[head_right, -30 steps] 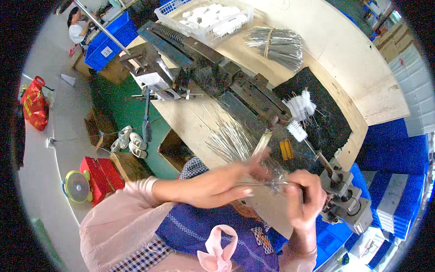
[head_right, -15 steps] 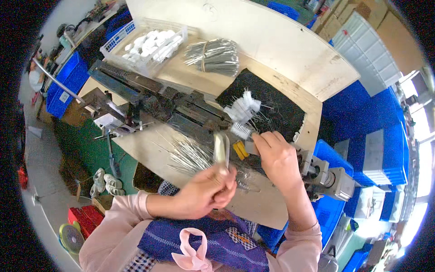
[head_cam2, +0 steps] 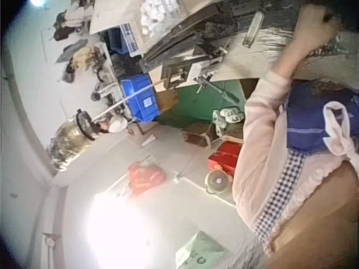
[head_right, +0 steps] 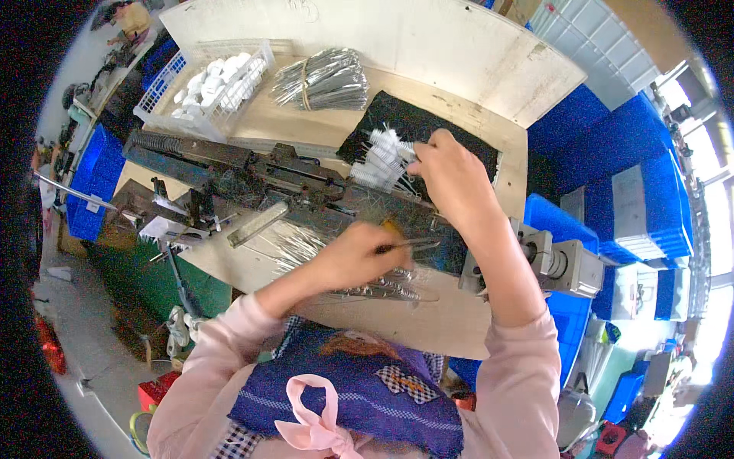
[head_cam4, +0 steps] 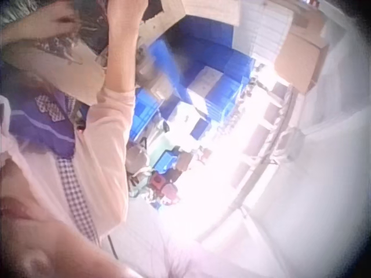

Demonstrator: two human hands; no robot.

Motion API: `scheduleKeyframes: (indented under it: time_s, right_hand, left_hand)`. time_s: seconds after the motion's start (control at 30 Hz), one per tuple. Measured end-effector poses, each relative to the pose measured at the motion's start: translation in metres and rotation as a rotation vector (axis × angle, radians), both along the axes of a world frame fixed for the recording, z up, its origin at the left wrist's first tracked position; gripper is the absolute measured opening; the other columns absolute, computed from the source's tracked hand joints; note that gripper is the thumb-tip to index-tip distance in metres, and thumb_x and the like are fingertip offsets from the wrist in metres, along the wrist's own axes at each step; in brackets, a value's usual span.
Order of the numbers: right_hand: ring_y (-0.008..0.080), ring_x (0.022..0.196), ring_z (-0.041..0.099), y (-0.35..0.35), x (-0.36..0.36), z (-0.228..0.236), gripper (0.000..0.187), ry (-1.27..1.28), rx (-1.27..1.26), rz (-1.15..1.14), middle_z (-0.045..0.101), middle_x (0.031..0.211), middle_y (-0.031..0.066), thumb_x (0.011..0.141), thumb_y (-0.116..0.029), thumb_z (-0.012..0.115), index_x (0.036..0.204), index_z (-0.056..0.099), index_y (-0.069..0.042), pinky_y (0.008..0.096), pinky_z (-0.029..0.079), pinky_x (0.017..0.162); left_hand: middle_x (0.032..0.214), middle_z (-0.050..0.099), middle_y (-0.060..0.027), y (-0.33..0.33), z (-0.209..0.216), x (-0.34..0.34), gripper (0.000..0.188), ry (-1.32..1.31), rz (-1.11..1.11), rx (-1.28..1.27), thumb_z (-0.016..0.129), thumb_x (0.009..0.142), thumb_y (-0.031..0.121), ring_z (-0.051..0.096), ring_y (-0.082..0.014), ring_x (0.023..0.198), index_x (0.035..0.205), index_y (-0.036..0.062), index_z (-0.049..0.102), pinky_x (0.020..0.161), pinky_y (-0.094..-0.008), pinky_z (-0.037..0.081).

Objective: The person manufactures small wire brushes by placing bristle segments between wire stems in a twisting machine fixture, twisting the wires to secure the bristles, and removing the finished brushes.

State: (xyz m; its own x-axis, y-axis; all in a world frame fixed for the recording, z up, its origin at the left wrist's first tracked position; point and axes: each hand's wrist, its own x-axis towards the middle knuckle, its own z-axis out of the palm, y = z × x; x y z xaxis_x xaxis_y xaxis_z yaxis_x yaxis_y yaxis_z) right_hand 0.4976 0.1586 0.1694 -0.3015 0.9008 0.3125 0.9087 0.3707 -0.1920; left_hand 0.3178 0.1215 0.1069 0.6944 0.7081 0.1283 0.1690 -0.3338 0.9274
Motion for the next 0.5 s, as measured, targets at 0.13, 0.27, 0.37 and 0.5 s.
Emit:
scheduleKeyframes:
  time_s: [0.13, 0.27, 0.37, 0.5]
  right_hand:
    - [0.0316, 0.081, 0.059, -0.035, 0.015, 0.003, 0.012, 0.16, -0.123, 0.324, 0.057, 0.083, 0.0121, 0.074, -0.006, 0.067, 0.084, 0.062, -0.002, 0.0398, 0.05, 0.07]
    - [0.0295, 0.075, 0.06, -0.04, -0.003, -0.008, 0.013, 0.186, 0.007, 0.364, 0.06, 0.079, 0.0107, 0.07, 0.0, 0.065, 0.082, 0.062, -0.003, 0.0378, 0.05, 0.068]
    - [0.0294, 0.073, 0.061, -0.028, -0.022, -0.008, 0.011, 0.29, 0.044, 0.361, 0.061, 0.075, 0.0118, 0.071, 0.001, 0.066, 0.081, 0.063, -0.002, 0.0372, 0.05, 0.066]
    - [0.0323, 0.074, 0.063, -0.016, -0.032, -0.015, 0.006, 0.536, -0.057, 0.327, 0.064, 0.08, 0.0131, 0.076, -0.003, 0.067, 0.08, 0.063, -0.001, 0.0364, 0.051, 0.067]
  left_hand:
    - [0.073, 0.066, -0.0156, 0.029, 0.013, 0.01, 0.017, 0.127, 0.018, -0.113, 0.059, 0.083, 0.016, 0.065, -0.0256, 0.066, 0.087, 0.0042, 0.07, 0.06, -0.0356, 0.05]
    - [0.071, 0.059, -0.0064, 0.019, 0.04, -0.014, 0.008, 0.467, 0.201, 0.844, 0.059, 0.069, 0.009, 0.064, -0.0241, 0.07, 0.075, 0.0067, 0.064, 0.06, -0.0375, 0.052]
    - [0.071, 0.059, -0.0064, 0.018, 0.061, -0.039, 0.006, 0.477, 0.283, 1.033, 0.061, 0.072, 0.01, 0.063, -0.0235, 0.065, 0.076, 0.0065, 0.064, 0.055, -0.0338, 0.051]
    - [0.067, 0.056, -0.0064, -0.005, 0.041, -0.057, 0.014, -0.083, 0.754, 1.005, 0.06, 0.088, 0.018, 0.055, -0.017, 0.05, 0.084, 0.0043, 0.063, 0.043, -0.026, 0.045]
